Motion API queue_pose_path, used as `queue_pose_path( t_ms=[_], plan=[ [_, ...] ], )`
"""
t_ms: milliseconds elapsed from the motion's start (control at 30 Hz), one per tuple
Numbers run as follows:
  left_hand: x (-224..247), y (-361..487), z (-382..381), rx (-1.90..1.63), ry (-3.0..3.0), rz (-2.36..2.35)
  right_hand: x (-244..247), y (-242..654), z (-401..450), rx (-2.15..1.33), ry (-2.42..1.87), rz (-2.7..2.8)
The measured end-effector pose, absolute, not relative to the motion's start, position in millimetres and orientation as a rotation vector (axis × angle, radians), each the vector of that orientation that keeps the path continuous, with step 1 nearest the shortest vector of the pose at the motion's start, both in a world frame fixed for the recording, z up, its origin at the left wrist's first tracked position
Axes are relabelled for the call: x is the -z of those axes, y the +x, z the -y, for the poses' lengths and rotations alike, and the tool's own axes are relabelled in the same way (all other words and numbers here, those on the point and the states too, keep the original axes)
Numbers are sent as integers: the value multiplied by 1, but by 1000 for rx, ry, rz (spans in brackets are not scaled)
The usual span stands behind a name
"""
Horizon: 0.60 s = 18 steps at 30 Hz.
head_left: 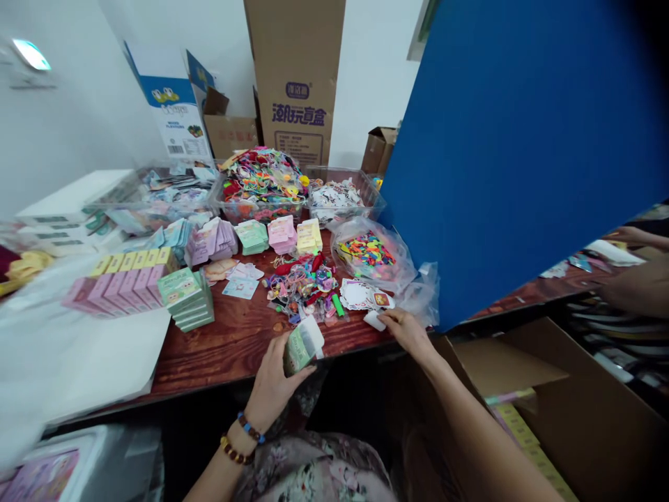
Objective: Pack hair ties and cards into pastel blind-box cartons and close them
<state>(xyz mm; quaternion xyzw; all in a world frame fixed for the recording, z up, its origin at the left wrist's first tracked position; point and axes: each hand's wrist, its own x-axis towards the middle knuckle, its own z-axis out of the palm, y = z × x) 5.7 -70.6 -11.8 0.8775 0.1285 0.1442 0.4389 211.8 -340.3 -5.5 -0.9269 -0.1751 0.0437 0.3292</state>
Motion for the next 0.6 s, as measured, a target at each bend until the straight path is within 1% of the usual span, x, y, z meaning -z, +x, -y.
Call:
queue_pose_path(
  t_ms=[200, 267, 333, 433, 533, 600],
  plan=[
    [1, 18, 83, -300, 2135, -308, 12, 223, 342, -44, -2199, 334],
    [0, 20, 85, -315, 2125, -315, 4, 216, 339, -26, -2136, 291],
    [0, 22, 86, -332, 2135, -309, -12, 202, 333, -54, -1983, 205],
    [2, 25, 87, -372, 2189, -271, -43, 174, 313, -274, -1668, 154],
    [3, 25, 89, -400, 2266, -225, -64, 149, 284, -535, -1605, 324],
    [2, 24, 90, -398, 2305, -210, -67, 139, 266, -582, -1621, 409]
  ],
)
